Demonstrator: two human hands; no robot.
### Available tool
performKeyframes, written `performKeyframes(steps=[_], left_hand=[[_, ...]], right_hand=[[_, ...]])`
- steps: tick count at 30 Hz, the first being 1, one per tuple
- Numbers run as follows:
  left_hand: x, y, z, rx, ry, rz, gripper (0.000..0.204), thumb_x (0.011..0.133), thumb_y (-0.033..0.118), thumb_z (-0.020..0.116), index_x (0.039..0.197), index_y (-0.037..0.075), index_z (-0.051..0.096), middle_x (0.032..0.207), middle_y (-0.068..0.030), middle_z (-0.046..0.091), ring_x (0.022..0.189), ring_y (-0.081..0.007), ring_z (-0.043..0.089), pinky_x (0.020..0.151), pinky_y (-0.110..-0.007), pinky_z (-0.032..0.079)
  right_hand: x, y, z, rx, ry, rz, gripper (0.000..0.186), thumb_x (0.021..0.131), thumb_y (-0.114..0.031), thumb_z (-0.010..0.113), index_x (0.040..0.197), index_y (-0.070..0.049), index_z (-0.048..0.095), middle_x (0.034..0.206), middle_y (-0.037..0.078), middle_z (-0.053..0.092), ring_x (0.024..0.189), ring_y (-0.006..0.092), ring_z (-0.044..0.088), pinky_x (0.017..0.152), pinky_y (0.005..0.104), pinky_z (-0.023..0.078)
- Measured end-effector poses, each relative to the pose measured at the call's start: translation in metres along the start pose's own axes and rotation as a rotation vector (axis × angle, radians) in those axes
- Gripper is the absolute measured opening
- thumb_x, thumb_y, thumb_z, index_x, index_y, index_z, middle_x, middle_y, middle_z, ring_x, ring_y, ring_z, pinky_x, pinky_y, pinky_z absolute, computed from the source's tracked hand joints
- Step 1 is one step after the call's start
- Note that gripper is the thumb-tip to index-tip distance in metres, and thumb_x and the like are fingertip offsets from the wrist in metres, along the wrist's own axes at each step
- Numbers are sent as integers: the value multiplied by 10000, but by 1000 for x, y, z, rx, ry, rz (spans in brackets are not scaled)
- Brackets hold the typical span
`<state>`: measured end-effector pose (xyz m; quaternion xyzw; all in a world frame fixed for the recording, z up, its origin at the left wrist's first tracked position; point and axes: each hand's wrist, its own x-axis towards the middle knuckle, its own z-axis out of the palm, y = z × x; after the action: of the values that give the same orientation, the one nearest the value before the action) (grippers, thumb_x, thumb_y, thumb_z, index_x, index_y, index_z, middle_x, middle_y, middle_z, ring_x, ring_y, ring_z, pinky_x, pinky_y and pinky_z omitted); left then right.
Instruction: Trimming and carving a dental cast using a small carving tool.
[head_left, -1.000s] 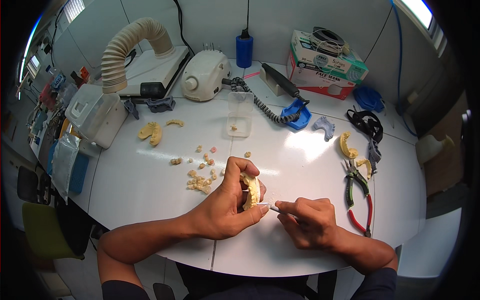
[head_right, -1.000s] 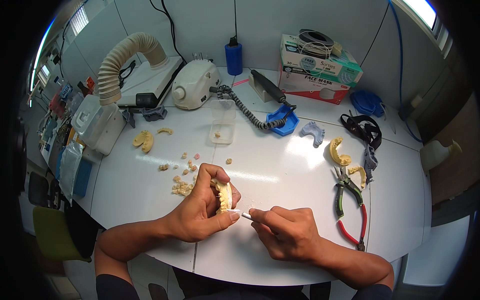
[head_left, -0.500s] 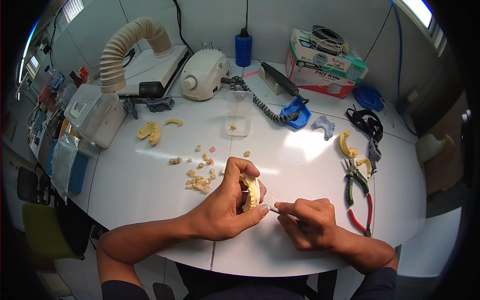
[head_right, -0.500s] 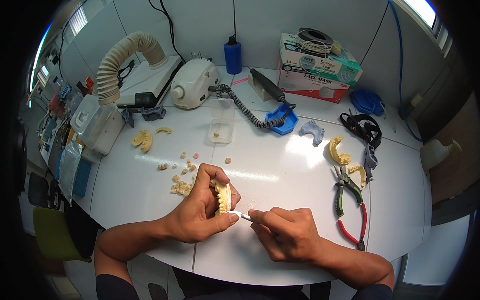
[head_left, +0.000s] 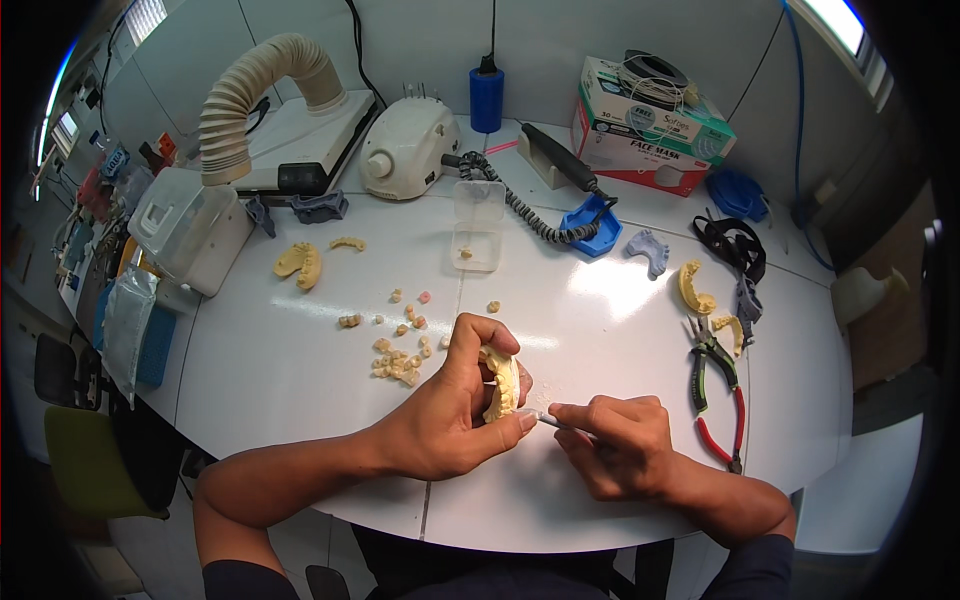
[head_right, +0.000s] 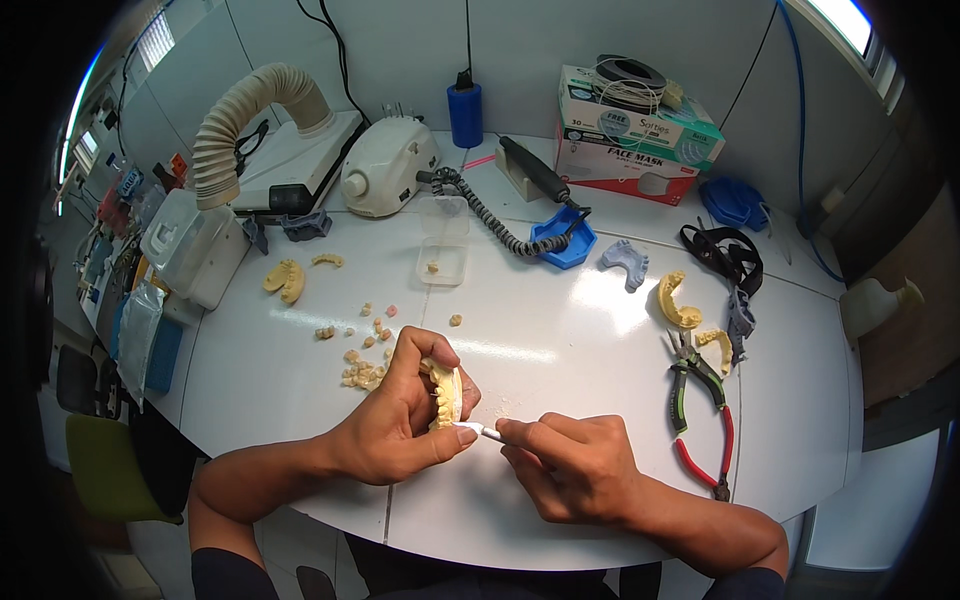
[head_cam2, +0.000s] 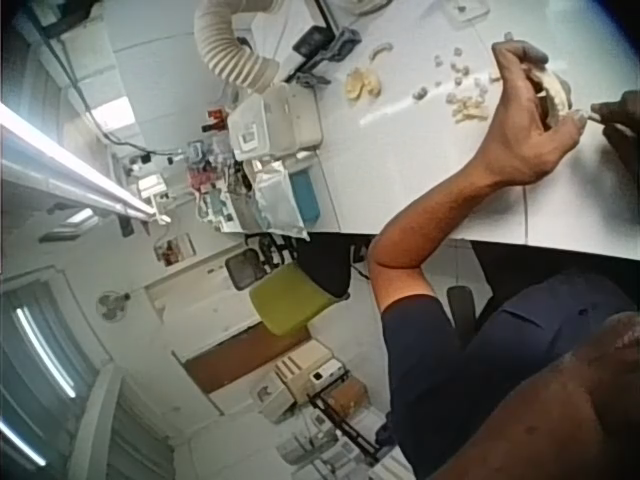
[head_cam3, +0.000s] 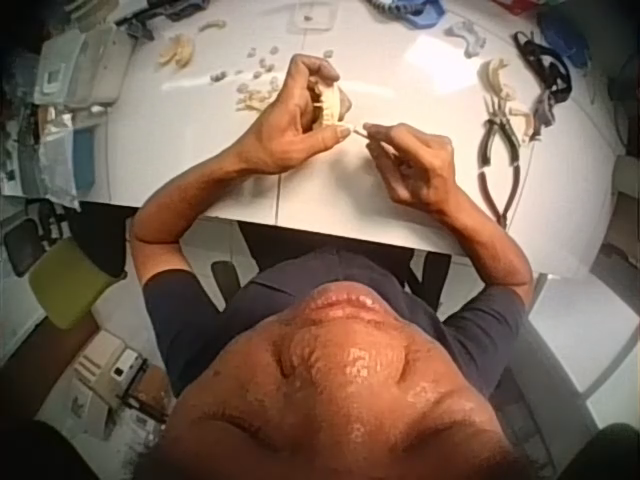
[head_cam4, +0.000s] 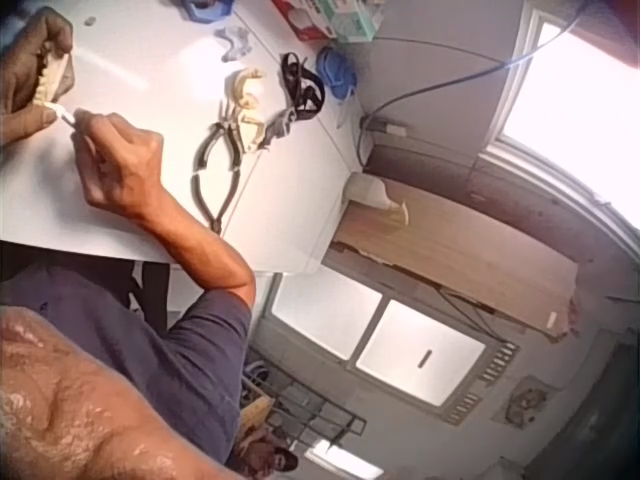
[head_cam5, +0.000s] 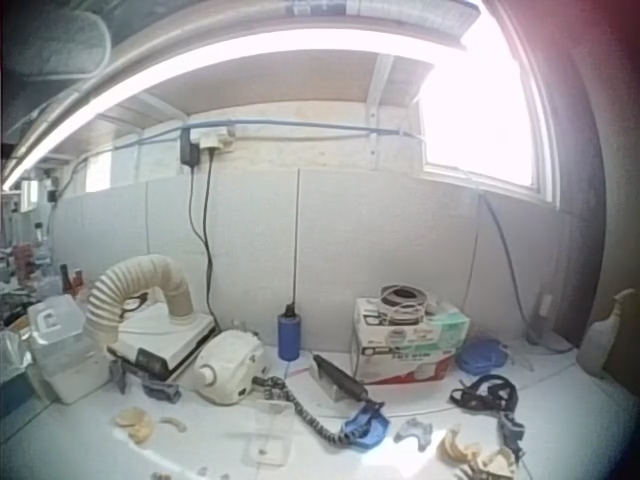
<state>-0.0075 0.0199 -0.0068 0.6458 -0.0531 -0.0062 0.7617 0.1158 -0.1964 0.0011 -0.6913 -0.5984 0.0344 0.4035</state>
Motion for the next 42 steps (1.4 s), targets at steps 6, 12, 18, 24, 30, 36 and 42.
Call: performKeyframes(steps=[6,12,18,24,30,36,42], left_hand=[[0,0,1,-5,20,-15,536,1009,-4,625,1315,109,199,1082,-77,458,904,-88,474,765,-267,438],[0,0,1,-6,20,-14,530,1010,3,630,1307,117,206,1086,-76,451,922,-89,475,772,-267,444],[0,1,1,-28,24,-83,540,997,-41,617,1302,126,204,1132,-90,454,962,-86,462,822,-265,430],[-1,0,1,-4,33,-67,527,1003,-29,622,1296,124,212,1135,-90,458,962,-83,468,815,-260,433],[-1,1,2,54,32,-75,526,1007,-21,628,1300,123,215,1135,-90,457,970,-91,468,823,-266,434],[1,1,0,34,37,-25,547,1000,-29,627,1318,126,211,1132,-89,446,972,-96,465,844,-277,429],[1,-1,-1,34,9,10,540,1003,19,647,1312,120,216,1095,-68,429,932,-94,467,782,-282,445]], right_hand=[[-1,1,1,-58,20,-11,320,799,-12,804,1113,-39,747,645,26,603,465,172,584,420,328,433],[-3,4,3,-124,30,-33,330,792,-35,825,1114,-60,758,629,9,551,446,168,547,411,330,404],[-3,5,3,-154,49,-43,336,785,-46,833,1113,-73,764,627,4,539,446,164,536,411,330,396],[0,4,1,-132,29,-65,389,726,48,813,1099,-31,735,609,45,584,436,177,554,408,318,409],[-1,3,3,-101,47,-18,348,792,-19,821,1131,-52,752,630,12,574,457,166,554,418,327,414],[0,3,3,-78,50,-25,346,785,-1,819,1121,-35,745,625,16,586,464,162,572,416,325,416],[-1,4,3,-74,39,-35,334,791,-11,818,1116,-42,748,620,19,578,456,166,568,415,328,414]])
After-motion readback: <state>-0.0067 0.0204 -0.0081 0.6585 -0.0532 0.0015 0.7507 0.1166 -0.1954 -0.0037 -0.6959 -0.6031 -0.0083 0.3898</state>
